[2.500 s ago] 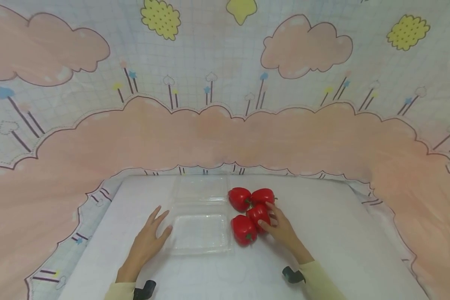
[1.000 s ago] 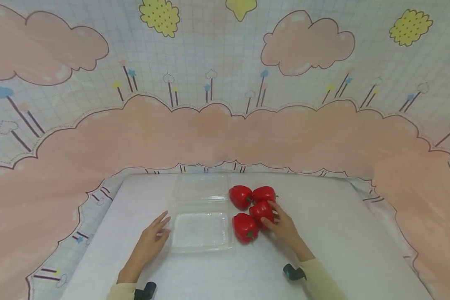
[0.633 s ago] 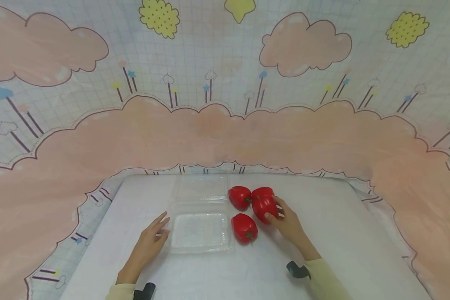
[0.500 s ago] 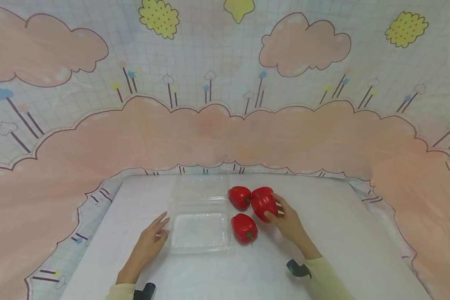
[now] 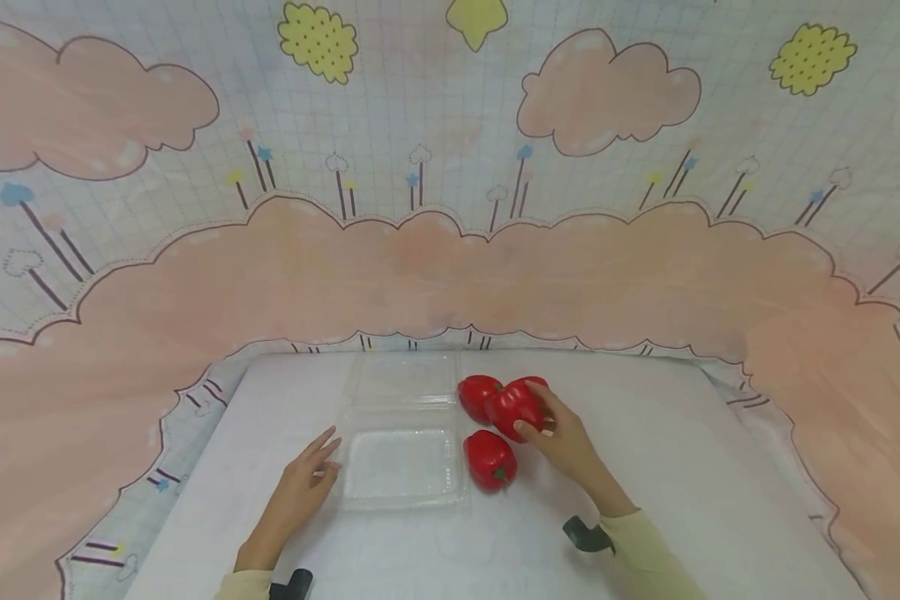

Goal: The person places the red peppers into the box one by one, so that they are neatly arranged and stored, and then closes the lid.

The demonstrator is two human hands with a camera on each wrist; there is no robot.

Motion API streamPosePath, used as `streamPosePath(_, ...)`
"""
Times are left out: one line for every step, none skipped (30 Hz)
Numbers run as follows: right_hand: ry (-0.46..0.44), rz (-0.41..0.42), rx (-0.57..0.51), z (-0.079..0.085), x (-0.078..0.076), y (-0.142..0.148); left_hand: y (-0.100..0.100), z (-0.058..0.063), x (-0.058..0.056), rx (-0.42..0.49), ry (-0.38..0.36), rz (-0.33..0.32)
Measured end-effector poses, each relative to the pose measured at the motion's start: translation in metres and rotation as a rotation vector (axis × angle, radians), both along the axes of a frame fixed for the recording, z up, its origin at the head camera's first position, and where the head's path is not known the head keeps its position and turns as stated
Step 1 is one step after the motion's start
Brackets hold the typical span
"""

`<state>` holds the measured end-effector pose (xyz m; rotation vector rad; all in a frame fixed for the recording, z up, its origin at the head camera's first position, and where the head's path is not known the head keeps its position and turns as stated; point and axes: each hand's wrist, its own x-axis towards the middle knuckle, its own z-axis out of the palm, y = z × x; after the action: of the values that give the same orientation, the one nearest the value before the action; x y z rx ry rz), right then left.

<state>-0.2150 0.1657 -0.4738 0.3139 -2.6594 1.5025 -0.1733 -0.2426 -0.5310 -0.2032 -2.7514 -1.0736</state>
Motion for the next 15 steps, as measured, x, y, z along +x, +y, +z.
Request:
streamPosePath(0.01,0.007,-0.005,0.002,0.0,-0.002,0.0,0.0,0.0,-0.001,0.001,0.001)
streamPosePath(0.018,0.014,-0.012,0.003,0.0,-0.004,0.0,0.001,0.0,-0.001,0.0,0.002)
streamPosePath(0.023,0.02,-0.018,0.005,0.001,-0.006,0.001,0.001,0.0,-0.003,-0.002,0.004)
streamPosePath(0.029,0.025,-0.022,0.007,0.001,-0.008,0.001,0.001,0.001,-0.004,-0.004,0.005)
streamPosePath(0.031,0.031,-0.028,0.008,0.001,-0.01,0.001,0.001,0.001,-0.003,-0.009,0.007)
streamPosePath(0.032,0.036,-0.03,0.009,0.001,-0.012,0.001,0.002,0.001,-0.004,-0.015,0.009)
streamPosePath(0.032,0.04,-0.033,0.009,0.001,-0.014,0.001,0.002,0.002,-0.006,-0.022,0.011)
streamPosePath(0.028,0.042,-0.034,0.01,0.001,-0.016,0.001,0.002,0.002,-0.008,-0.028,0.013)
streamPosePath(0.025,0.044,-0.035,0.01,0.0,-0.019,0.001,0.002,0.002,-0.009,-0.033,0.014)
streamPosePath(0.021,0.044,-0.037,0.01,0.0,-0.02,0.001,0.002,0.003,-0.006,-0.034,0.013)
streamPosePath(0.02,0.044,-0.037,0.011,0.0,-0.023,0.001,0.002,0.003,-0.005,-0.036,0.014)
streamPosePath(0.021,0.044,-0.037,0.011,0.0,-0.025,0.002,0.003,0.003,-0.005,-0.035,0.013)
streamPosePath(0.019,0.044,-0.042,0.012,0.0,-0.027,0.002,0.003,0.002,-0.004,-0.034,0.013)
streamPosePath(0.016,0.046,-0.048,0.013,0.0,-0.029,0.002,0.003,0.002,0.0,-0.035,0.012)
streamPosePath(0.012,0.048,-0.056,0.013,0.0,-0.031,0.002,0.004,0.002,-0.001,-0.034,0.011)
